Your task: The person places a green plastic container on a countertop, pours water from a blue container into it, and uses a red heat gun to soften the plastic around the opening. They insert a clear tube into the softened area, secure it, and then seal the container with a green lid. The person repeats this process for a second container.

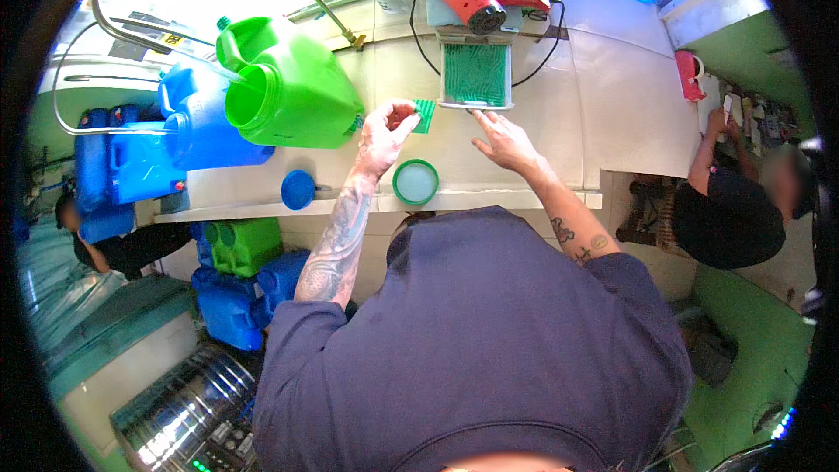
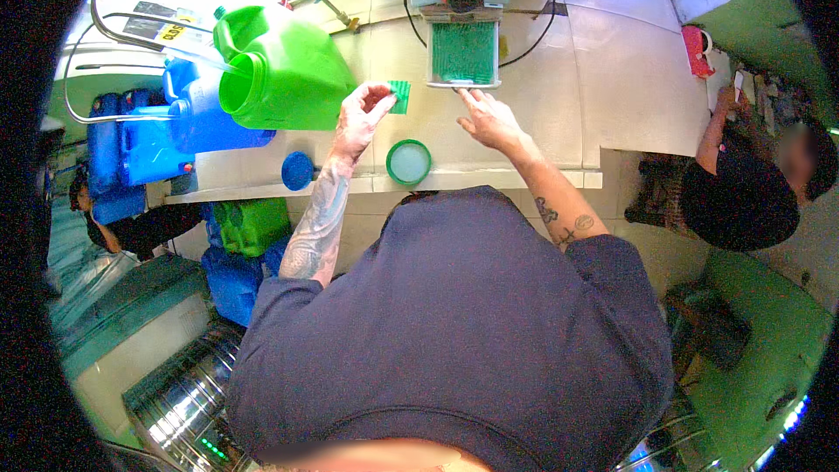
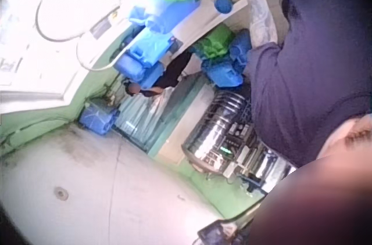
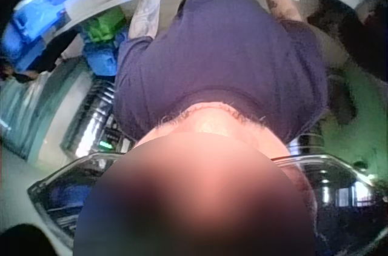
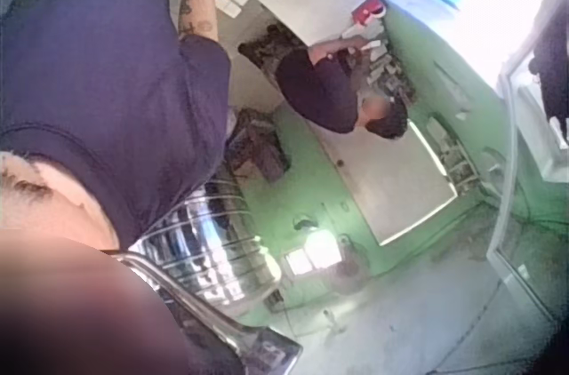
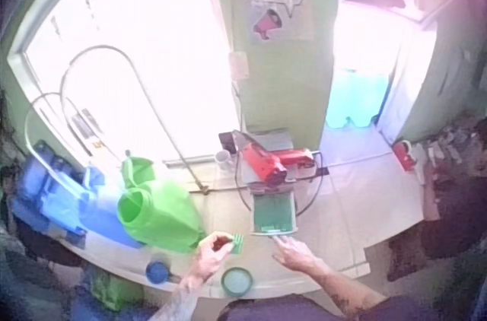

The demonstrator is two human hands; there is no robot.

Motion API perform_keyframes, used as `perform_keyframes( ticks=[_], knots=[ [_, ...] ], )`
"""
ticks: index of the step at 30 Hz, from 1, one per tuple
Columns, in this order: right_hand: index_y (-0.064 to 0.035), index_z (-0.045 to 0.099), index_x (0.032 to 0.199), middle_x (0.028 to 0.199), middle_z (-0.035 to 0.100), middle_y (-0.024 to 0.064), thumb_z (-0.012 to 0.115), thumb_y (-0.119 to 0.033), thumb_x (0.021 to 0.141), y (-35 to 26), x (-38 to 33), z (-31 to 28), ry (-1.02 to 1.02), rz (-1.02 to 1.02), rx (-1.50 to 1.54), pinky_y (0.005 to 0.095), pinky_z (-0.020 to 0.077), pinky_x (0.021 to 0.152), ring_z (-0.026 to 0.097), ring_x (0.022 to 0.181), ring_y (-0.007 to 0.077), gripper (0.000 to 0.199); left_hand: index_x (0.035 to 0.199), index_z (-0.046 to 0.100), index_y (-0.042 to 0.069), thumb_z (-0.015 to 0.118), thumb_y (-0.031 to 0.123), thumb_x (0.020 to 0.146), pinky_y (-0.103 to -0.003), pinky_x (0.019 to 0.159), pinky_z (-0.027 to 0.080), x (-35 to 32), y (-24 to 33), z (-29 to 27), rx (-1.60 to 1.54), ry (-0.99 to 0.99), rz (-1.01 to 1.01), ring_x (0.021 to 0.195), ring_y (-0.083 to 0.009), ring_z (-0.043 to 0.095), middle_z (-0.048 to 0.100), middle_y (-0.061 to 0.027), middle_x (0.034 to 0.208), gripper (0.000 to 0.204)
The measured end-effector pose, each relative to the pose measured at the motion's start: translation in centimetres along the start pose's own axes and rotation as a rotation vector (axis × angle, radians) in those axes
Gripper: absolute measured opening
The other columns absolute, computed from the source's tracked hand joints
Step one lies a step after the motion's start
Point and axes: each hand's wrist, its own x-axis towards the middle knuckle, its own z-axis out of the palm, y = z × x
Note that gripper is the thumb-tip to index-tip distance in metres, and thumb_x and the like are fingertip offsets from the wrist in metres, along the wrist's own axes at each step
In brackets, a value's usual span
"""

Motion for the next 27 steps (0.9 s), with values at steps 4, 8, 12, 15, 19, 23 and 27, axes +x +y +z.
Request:
perform_keyframes(
  ticks=[4, 8, 12, 15, 19, 23, 27],
  knots=[
    [-0.0039, 0.042, 0.146, 0.138, 0.051, 0.0242, 0.063, -0.032, 0.095, -0.8, -1.4, -0.1, 0.048, -0.001, 0.027, 0.0444, 0.0438, 0.107, 0.051, 0.127, 0.0393, 0.062, 0.111, 0.068, 0.003, 0.069, 0.009, 0.093, -0.028, 0.084, 0.053, 2.3, -0.9, 2.0, 0.124, -0.038, 0.066, 0.093, -0.0135, 0.067, 0.072, -0.005, 0.101, 0.019],
    [-0.0036, 0.047, 0.141, 0.136, 0.053, 0.0235, 0.062, -0.035, 0.096, -0.9, -0.7, -0.5, 0.086, -0.033, 0.044, 0.0444, 0.0445, 0.105, 0.052, 0.126, 0.0383, 0.057, 0.12, 0.066, 0.006, 0.069, 0.015, 0.092, -0.036, 0.097, 0.05, 7.6, -1.9, 5.6, 0.459, -0.078, 0.228, 0.11, -0.0232, 0.065, 0.069, -0.009, 0.117, 0.03],
    [-0.0048, 0.05, 0.137, 0.134, 0.056, 0.0224, 0.062, -0.034, 0.095, -0.4, 0.7, -1.0, 0.07, -0.05, -0.026, 0.0464, 0.0464, 0.103, 0.055, 0.122, 0.0383, 0.053, 0.141, 0.054, 0.013, 0.067, 0.032, 0.091, -0.046, 0.117, 0.033, 11.2, -4.1, 8.0, 1.262, -0.3, 0.374, 0.14, -0.0317, 0.043, 0.054, -0.0134, 0.145, 0.055],
    [-0.0052, 0.052, 0.135, 0.129, 0.059, 0.0234, 0.062, -0.037, 0.095, 0.4, 1.5, -1.4, -0.038, -0.01, 0.023, 0.0478, 0.0477, 0.101, 0.058, 0.119, 0.0395, 0.051, 0.147, 0.046, 0.014, 0.064, 0.039, 0.092, -0.049, 0.121, 0.023, 11.0, -5.1, 7.2, 1.097, -0.281, 0.406, 0.148, -0.032, 0.031, 0.042, -0.0136, 0.155, 0.063],
    [-0.0042, 0.051, 0.137, 0.131, 0.057, 0.0274, 0.065, -0.04, 0.093, 0.6, 4.4, -3.7, 0.04, 0.009, -0.029, 0.0478, 0.0483, 0.101, 0.057, 0.12, 0.0423, 0.059, 0.141, 0.053, 0.012, 0.066, 0.034, 0.093, -0.047, 0.119, 0.03, 6.9, -3.6, 4.2, 0.823, -0.131, 0.418, 0.143, -0.0316, 0.039, 0.048, -0.0141, 0.15, 0.055],
    [-0.008, 0.056, 0.134, 0.125, 0.061, 0.0237, 0.066, -0.036, 0.093, 1.0, 7.7, -11.3, 0.245, -0.078, -0.08, 0.0453, 0.0457, 0.105, 0.057, 0.122, 0.0392, 0.05, 0.129, 0.063, 0.009, 0.066, 0.021, 0.095, -0.041, 0.11, 0.042, 0.3, 0.1, 0.1, 0.604, 0.035, 0.441, 0.129, -0.0302, 0.055, 0.061, -0.0143, 0.134, 0.036],
    [-0.0126, 0.058, 0.134, 0.134, 0.061, 0.0175, 0.064, -0.028, 0.094, 4.3, 11.7, -20.6, 0.389, -0.081, 0.037, 0.0417, 0.0401, 0.112, 0.051, 0.132, 0.0349, 0.043, 0.118, 0.068, 0.007, 0.063, 0.012, 0.097, -0.032, 0.098, 0.049, -5.9, 2.6, -5.6, 0.366, 0.373, 0.332, 0.11, -0.0185, 0.064, 0.07, -0.0075, 0.117, 0.022]
  ],
)
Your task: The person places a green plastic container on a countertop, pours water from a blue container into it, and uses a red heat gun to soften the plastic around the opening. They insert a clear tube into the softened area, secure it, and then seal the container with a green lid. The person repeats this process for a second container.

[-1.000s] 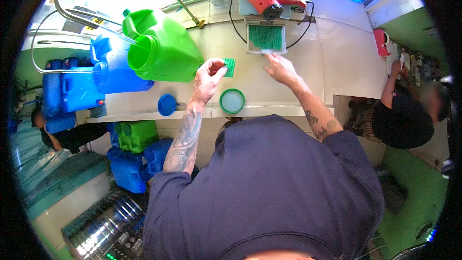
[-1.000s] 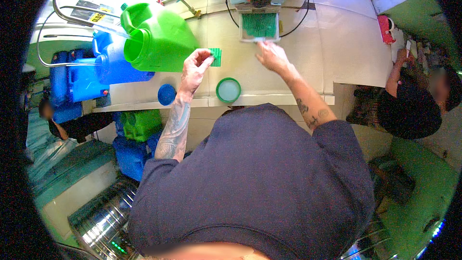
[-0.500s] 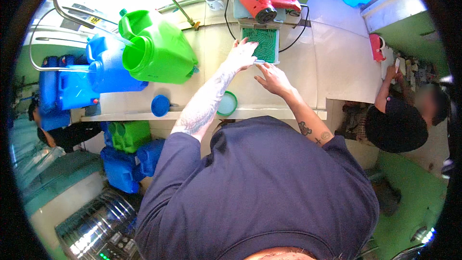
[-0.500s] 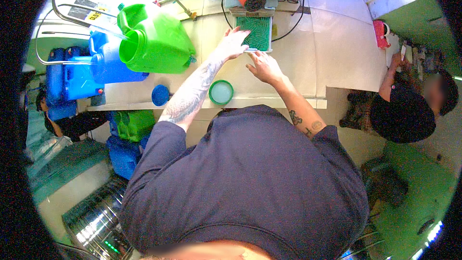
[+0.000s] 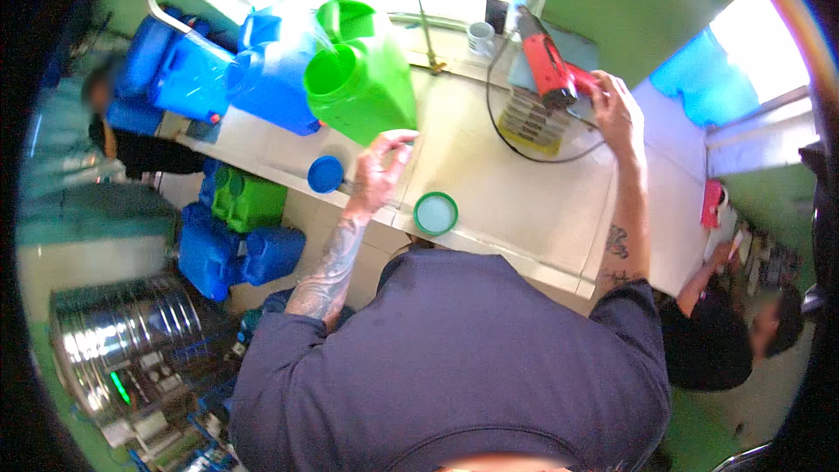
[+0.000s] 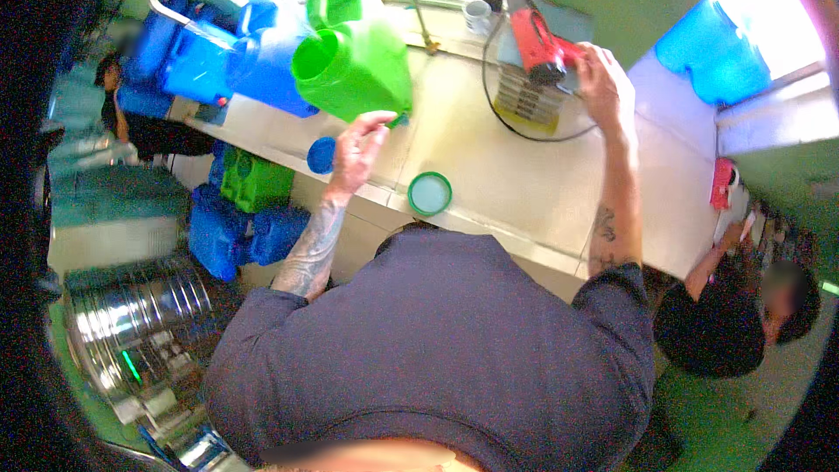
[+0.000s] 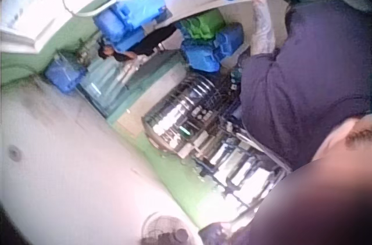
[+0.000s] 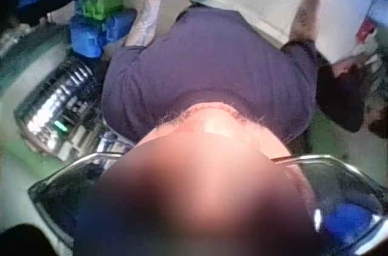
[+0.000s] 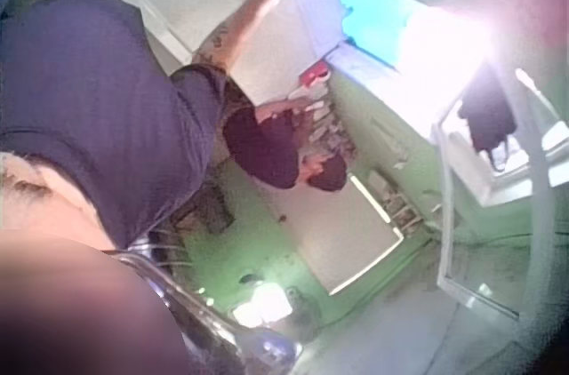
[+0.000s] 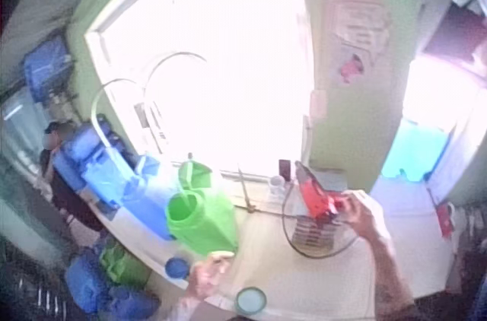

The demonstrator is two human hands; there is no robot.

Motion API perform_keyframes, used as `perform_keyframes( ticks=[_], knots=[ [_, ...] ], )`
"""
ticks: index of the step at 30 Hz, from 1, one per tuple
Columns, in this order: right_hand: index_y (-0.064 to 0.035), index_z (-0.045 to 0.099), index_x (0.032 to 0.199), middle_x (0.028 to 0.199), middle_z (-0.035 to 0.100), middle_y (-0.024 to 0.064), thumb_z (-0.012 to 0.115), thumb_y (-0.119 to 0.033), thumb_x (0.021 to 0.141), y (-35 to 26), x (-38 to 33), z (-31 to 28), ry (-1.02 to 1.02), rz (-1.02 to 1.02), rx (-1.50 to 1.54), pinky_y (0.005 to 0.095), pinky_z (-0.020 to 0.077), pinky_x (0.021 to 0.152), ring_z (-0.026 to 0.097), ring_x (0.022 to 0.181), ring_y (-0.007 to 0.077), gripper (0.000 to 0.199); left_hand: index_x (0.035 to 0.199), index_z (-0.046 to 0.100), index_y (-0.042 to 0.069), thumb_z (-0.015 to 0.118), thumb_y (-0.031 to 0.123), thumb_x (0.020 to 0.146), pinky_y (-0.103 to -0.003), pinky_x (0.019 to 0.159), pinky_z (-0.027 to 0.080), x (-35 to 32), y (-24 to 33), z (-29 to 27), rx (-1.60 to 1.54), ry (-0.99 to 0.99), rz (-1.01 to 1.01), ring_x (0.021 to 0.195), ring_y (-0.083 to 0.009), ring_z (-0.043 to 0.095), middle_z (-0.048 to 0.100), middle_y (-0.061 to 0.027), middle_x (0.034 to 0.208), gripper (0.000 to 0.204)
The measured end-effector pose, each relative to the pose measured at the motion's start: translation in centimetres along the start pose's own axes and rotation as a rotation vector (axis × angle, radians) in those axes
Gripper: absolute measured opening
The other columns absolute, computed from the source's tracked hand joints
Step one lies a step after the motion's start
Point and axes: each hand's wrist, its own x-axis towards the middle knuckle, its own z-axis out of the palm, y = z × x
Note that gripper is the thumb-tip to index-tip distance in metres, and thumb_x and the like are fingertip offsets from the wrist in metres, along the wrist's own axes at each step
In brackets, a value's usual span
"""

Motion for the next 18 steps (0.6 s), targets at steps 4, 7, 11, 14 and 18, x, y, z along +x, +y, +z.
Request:
perform_keyframes(
  ticks=[4, 7, 11, 14, 18],
  knots=[
    [-0.0103, 0.042, 0.15, 0.152, 0.045, 0.0188, 0.066, -0.024, 0.092, 3.5, 5.4, 2.1, -0.358, -0.029, -0.355, 0.0425, 0.0325, 0.119, 0.039, 0.143, 0.0366, 0.064, 0.116, 0.067, 0.004, 0.057, 0.011, 0.101, -0.026, 0.095, 0.047, 1.2, -1.3, -6.8, -0.333, 0.348, -0.022, 0.103, -0.0119, 0.063, 0.07, -0.0033, 0.108, 0.019],
    [-0.0079, 0.051, 0.137, 0.13, 0.06, 0.0197, 0.071, -0.019, 0.085, 3.6, 7.7, 4.6, -0.268, -0.149, -0.337, 0.0445, 0.0441, 0.107, 0.054, 0.126, 0.0377, 0.058, 0.117, 0.067, 0.005, 0.057, 0.011, 0.102, -0.025, 0.09, 0.048, 3.9, -2.9, -11.0, -0.328, 0.496, -0.074, 0.103, -0.0098, 0.063, 0.07, -0.0016, 0.109, 0.019],
    [-0.0084, 0.059, 0.122, 0.115, 0.065, 0.018, 0.076, -0.02, 0.077, 0.4, 6.5, 4.6, -0.205, -0.154, -0.171, 0.0452, 0.0491, 0.095, 0.061, 0.111, 0.0386, 0.049, 0.118, 0.066, 0.004, 0.057, 0.016, 0.102, -0.026, 0.087, 0.049, 10.4, -6.9, -15.0, -0.353, 0.516, -0.035, 0.103, -0.011, 0.064, 0.07, -0.0031, 0.111, 0.022],
    [-0.0078, 0.063, 0.111, 0.1, 0.068, 0.015, 0.077, -0.023, 0.081, -3.9, 2.5, 4.8, -0.019, -0.155, 0.077, 0.0414, 0.0523, 0.083, 0.066, 0.094, 0.0319, 0.036, 0.121, 0.063, 0.001, 0.055, 0.017, 0.104, -0.03, 0.093, 0.05, 16.2, -11.2, -17.0, -0.386, 0.461, -0.033, 0.107, -0.0135, 0.065, 0.069, -0.0076, 0.115, 0.025],
    [-0.0094, 0.069, 0.1, 0.074, 0.061, 0.0017, 0.071, -0.033, 0.09, -11.6, -3.9, 7.2, -0.061, 0.258, 0.441, 0.0316, 0.0486, 0.054, 0.056, 0.058, 0.0121, 0.026, 0.115, 0.065, 0.002, 0.063, 0.018, 0.1, -0.028, 0.093, 0.05, 24.2, -15.9, -18.1, -0.466, 0.397, -0.032, 0.104, -0.0117, 0.063, 0.068, -0.0058, 0.106, 0.022]
  ],
)
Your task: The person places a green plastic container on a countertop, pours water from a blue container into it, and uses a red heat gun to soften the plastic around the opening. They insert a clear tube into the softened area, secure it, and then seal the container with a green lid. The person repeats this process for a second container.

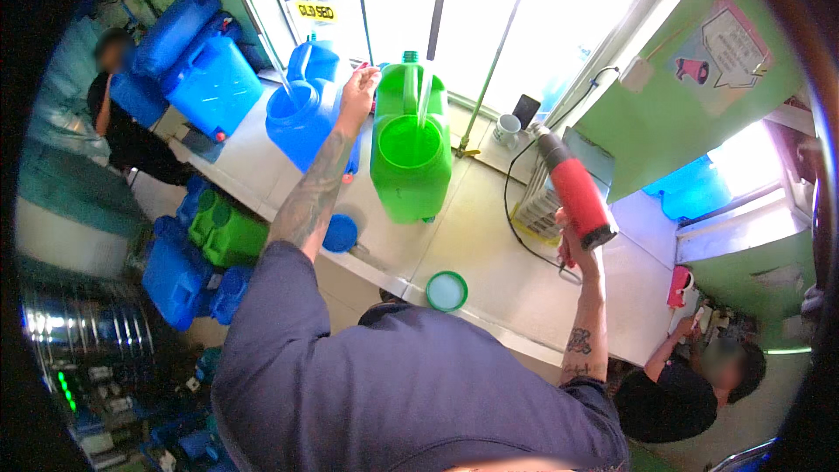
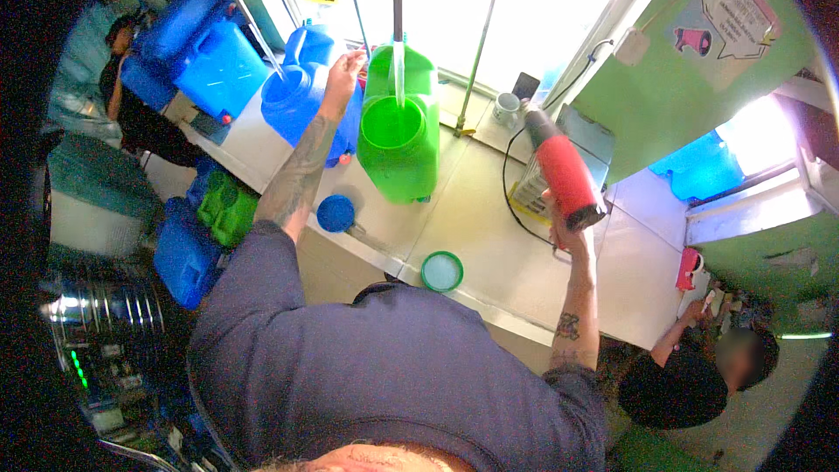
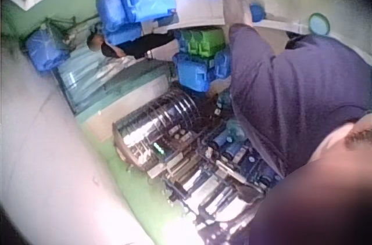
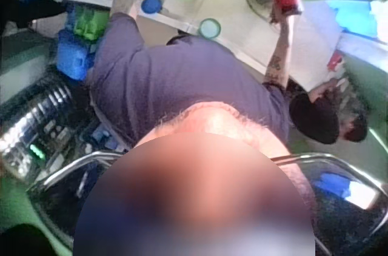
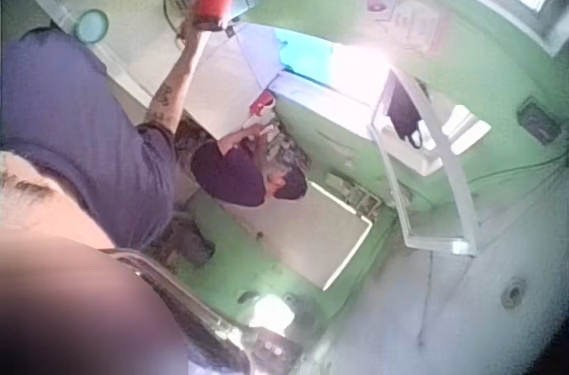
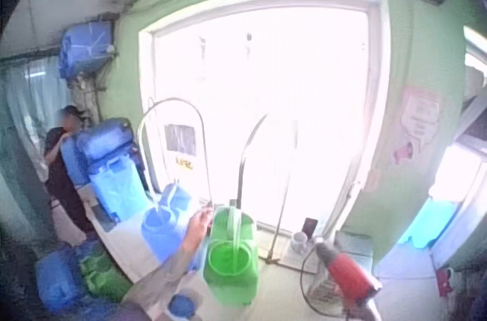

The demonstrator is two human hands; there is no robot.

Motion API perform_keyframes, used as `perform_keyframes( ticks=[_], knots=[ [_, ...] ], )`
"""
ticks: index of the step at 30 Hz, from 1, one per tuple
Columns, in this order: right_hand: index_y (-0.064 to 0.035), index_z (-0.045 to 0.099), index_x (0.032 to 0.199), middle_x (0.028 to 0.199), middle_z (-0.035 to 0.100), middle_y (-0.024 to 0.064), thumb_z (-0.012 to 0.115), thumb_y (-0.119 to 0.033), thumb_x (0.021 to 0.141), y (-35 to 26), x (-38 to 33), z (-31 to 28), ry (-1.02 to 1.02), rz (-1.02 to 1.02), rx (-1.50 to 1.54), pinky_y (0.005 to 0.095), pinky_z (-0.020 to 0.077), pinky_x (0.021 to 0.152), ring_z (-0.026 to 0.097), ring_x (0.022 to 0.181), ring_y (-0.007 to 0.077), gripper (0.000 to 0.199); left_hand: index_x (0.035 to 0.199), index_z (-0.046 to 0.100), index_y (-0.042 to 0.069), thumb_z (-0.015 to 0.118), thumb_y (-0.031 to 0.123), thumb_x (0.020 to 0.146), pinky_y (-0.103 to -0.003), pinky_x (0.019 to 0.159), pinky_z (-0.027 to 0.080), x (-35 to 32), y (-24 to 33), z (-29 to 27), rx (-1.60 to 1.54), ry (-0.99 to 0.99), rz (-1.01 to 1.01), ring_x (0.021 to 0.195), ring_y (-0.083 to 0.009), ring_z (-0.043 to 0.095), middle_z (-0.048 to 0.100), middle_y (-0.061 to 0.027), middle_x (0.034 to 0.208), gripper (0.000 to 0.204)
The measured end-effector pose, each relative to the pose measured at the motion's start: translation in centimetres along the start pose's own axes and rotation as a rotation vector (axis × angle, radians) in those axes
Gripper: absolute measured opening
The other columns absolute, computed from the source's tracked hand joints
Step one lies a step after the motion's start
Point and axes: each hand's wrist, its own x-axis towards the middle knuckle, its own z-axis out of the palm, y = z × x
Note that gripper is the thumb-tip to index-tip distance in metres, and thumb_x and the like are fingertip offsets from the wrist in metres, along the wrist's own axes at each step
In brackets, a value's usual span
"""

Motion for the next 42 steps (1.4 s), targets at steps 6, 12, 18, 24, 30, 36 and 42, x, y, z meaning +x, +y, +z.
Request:
perform_keyframes(
  ticks=[6, 12, 18, 24, 30, 36, 42],
  knots=[
    [-0.0071, 0.071, 0.105, 0.085, 0.068, 0.0042, 0.073, -0.042, 0.091, -8.5, -1.6, 6.5, 0.024, 0.083, 0.224, 0.027, 0.0497, 0.058, 0.062, 0.063, 0.0117, 0.037, 0.127, 0.063, -0.006, 0.068, 0.029, 0.096, -0.032, 0.106, 0.045, 8.3, -3.0, 1.4, 0.163, -0.342, -0.117, 0.126, -0.0242, 0.058, 0.061, -0.0183, 0.136, 0.047],
    [-0.0048, 0.062, 0.12, 0.105, 0.073, 0.0128, 0.069, -0.034, 0.095, -15.5, 3.0, 11.0, 0.029, 0.102, 0.491, 0.0287, 0.0553, 0.066, 0.072, 0.084, 0.0207, 0.04, 0.125, 0.064, -0.007, 0.075, 0.028, 0.09, -0.029, 0.095, 0.051, 10.7, -4.8, 2.1, 0.097, -0.398, -0.165, 0.114, -0.0196, 0.063, 0.064, -0.0184, 0.13, 0.05],
    [-0.003, 0.06, 0.115, 0.1, 0.073, 0.0152, 0.067, -0.037, 0.096, -18.4, 8.1, 14.0, -0.005, 0.126, 0.579, 0.0285, 0.0559, 0.061, 0.073, 0.083, 0.0224, 0.04, 0.13, 0.056, -0.012, 0.077, 0.025, 0.089, -0.028, 0.087, 0.055, 10.1, -4.3, 2.8, -0.068, -0.326, -0.215, 0.105, -0.0199, 0.067, 0.066, -0.021, 0.123, 0.059],
    [-0.0036, 0.063, 0.111, 0.1, 0.073, 0.0141, 0.064, -0.041, 0.097, -19.1, 10.8, 15.2, -0.049, 0.161, 0.589, 0.0283, 0.0557, 0.061, 0.072, 0.082, 0.0206, 0.04, 0.128, 0.057, -0.012, 0.075, 0.026, 0.09, -0.029, 0.091, 0.054, 10.2, -4.5, 2.8, -0.034, -0.347, -0.169, 0.108, -0.0208, 0.066, 0.066, -0.0212, 0.126, 0.057],
    [-0.0026, 0.063, 0.111, 0.1, 0.073, 0.0147, 0.064, -0.039, 0.097, -19.5, 11.0, 15.2, -0.063, 0.17, 0.602, 0.0289, 0.0559, 0.061, 0.073, 0.082, 0.0214, 0.04, 0.133, 0.059, -0.004, 0.066, 0.027, 0.097, -0.032, 0.099, 0.05, 11.6, -7.3, 2.1, 0.219, -0.442, 0.076, 0.115, -0.0221, 0.063, 0.063, -0.0213, 0.131, 0.048],
    [-0.0023, 0.063, 0.113, 0.101, 0.073, 0.0153, 0.064, -0.04, 0.097, -19.6, 10.4, 14.4, -0.051, 0.134, 0.556, 0.028, 0.056, 0.062, 0.072, 0.082, 0.0205, 0.041, 0.133, 0.059, -0.001, 0.056, 0.035, 0.101, -0.039, 0.106, 0.045, 14.9, -8.0, 1.7, 0.672, -0.67, 0.486, 0.127, -0.0261, 0.056, 0.063, -0.0188, 0.131, 0.049],
    [-0.0013, 0.063, 0.115, 0.101, 0.073, 0.0159, 0.064, -0.039, 0.097, -19.8, 10.1, 13.7, -0.033, 0.134, 0.556, 0.0279, 0.0559, 0.062, 0.072, 0.081, 0.0199, 0.042, 0.15, 0.039, 0.004, 0.052, 0.048, 0.101, -0.043, 0.111, 0.043, 15.9, -8.5, 5.7, -0.279, -0.391, -0.39, 0.129, -0.0301, 0.054, 0.06, -0.0189, 0.134, 0.067]
  ],
)
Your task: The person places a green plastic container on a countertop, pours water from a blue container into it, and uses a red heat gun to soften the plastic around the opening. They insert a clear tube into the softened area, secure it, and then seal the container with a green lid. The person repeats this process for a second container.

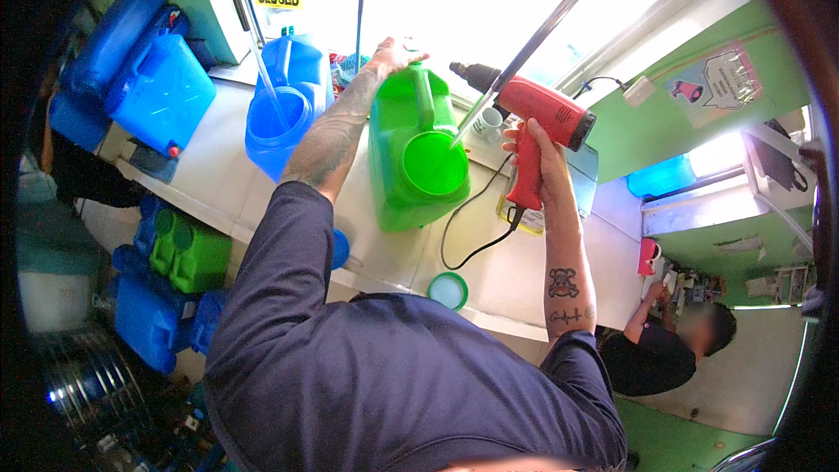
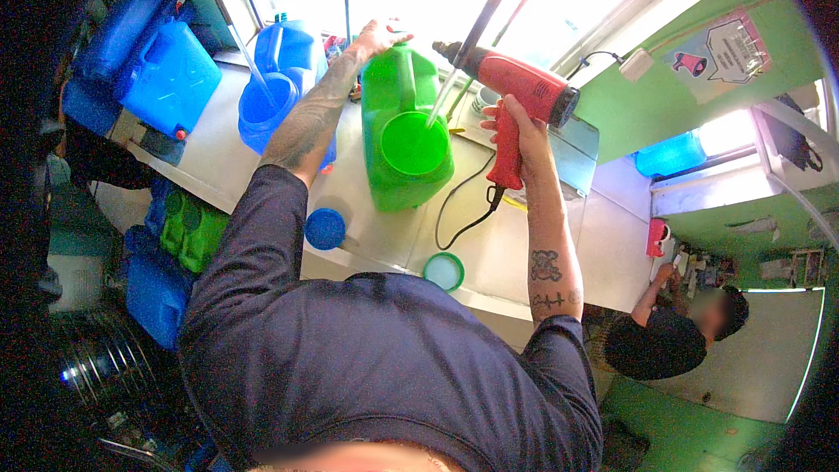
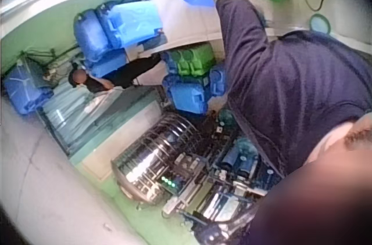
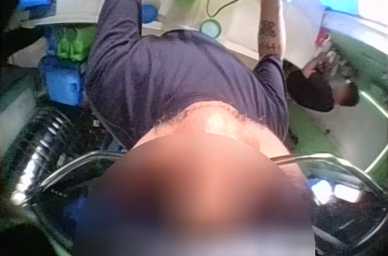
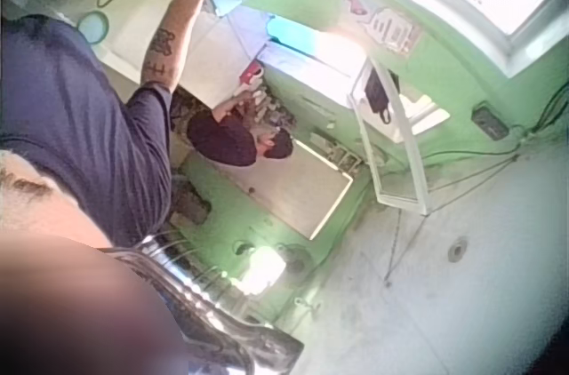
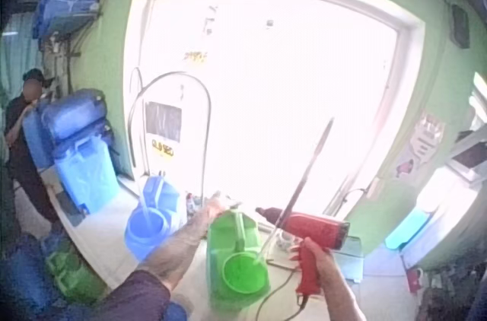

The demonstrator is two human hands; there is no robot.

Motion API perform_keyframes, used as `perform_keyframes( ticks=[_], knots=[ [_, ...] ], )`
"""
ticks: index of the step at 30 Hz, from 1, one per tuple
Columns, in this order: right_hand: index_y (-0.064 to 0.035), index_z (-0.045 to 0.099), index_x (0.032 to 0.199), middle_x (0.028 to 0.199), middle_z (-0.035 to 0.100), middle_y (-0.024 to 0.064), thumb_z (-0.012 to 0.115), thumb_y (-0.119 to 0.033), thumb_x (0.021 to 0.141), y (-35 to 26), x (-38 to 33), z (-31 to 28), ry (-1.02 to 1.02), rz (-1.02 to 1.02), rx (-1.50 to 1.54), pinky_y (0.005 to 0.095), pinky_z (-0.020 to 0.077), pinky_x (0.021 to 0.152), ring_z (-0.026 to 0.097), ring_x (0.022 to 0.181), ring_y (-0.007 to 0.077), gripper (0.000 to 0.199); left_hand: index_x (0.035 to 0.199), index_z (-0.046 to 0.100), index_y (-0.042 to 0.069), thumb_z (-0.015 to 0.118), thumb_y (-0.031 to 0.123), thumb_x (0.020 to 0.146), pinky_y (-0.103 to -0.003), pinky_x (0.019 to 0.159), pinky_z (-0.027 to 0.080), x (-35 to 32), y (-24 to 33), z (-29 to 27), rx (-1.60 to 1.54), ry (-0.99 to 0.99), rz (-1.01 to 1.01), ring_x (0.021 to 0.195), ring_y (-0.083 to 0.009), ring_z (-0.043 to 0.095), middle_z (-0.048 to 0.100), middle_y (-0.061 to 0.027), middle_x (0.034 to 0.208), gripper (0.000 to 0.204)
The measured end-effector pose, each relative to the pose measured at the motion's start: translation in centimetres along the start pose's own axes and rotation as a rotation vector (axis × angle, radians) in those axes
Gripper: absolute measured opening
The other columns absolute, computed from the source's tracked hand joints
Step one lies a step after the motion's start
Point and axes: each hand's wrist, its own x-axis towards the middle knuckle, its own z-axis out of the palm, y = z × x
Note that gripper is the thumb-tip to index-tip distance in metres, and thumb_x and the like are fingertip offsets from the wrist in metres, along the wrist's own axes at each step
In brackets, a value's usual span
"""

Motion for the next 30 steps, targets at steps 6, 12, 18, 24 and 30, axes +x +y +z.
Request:
perform_keyframes(
  ticks=[6, 12, 18, 24, 30],
  knots=[
    [-0.0005, 0.062, 0.115, 0.1, 0.072, 0.0157, 0.064, -0.039, 0.097, -0.8, -0.4, -0.3, -0.009, 0.011, 0.008, 0.0272, 0.0558, 0.062, 0.071, 0.081, 0.0198, 0.043, 0.156, 0.033, 0.013, 0.066, 0.055, 0.093, -0.043, 0.11, 0.044, -0.5, 1.2, -2.2, 0.196, -0.114, -0.133, 0.133, -0.0305, 0.05, 0.051, -0.0191, 0.146, 0.083],
    [0.0003, 0.063, 0.115, 0.101, 0.072, 0.0158, 0.064, -0.038, 0.097, -0.9, -0.9, -0.3, 0.006, 0.023, 0.0, 0.0272, 0.0562, 0.062, 0.072, 0.081, 0.0195, 0.042, 0.143, 0.055, 0.014, 0.066, 0.059, 0.091, -0.045, 0.102, 0.049, -2.1, 4.6, -3.2, 0.938, -0.252, 0.04, 0.128, -0.0295, 0.053, 0.054, -0.0161, 0.143, 0.069],
    [0.0001, 0.063, 0.114, 0.101, 0.073, 0.0161, 0.063, -0.038, 0.098, -0.8, -0.9, -0.2, 0.0, 0.017, 0.016, 0.0273, 0.0564, 0.062, 0.072, 0.082, 0.0196, 0.041, 0.127, 0.066, 0.01, 0.074, 0.031, 0.089, -0.04, 0.09, 0.053, 0.4, 2.5, -6.1, 0.664, -0.082, -0.063, 0.114, -0.0216, 0.062, 0.066, -0.0071, 0.128, 0.044],
    [-0.0006, 0.063, 0.114, 0.1, 0.073, 0.0155, 0.063, -0.038, 0.098, -0.7, -1.0, -0.2, 0.006, 0.024, 0.007, 0.027, 0.0563, 0.062, 0.072, 0.082, 0.0191, 0.041, 0.131, 0.064, 0.011, 0.068, 0.038, 0.091, -0.043, 0.093, 0.052, 2.3, 0.9, -8.1, 1.069, 0.05, -0.136, 0.11, -0.0209, 0.064, 0.07, -0.0066, 0.122, 0.048],
    [-0.0013, 0.063, 0.114, 0.099, 0.073, 0.0153, 0.063, -0.04, 0.098, -0.3, -1.1, 0.1, 0.011, 0.025, -0.004, 0.027, 0.0562, 0.062, 0.072, 0.082, 0.0191, 0.042, 0.13, 0.065, 0.012, 0.059, 0.053, 0.094, -0.045, 0.095, 0.05, 0.2, 2.8, -2.0, 0.476, -0.192, -0.073, 0.112, -0.0219, 0.064, 0.07, -0.0066, 0.124, 0.056]
  ],
)
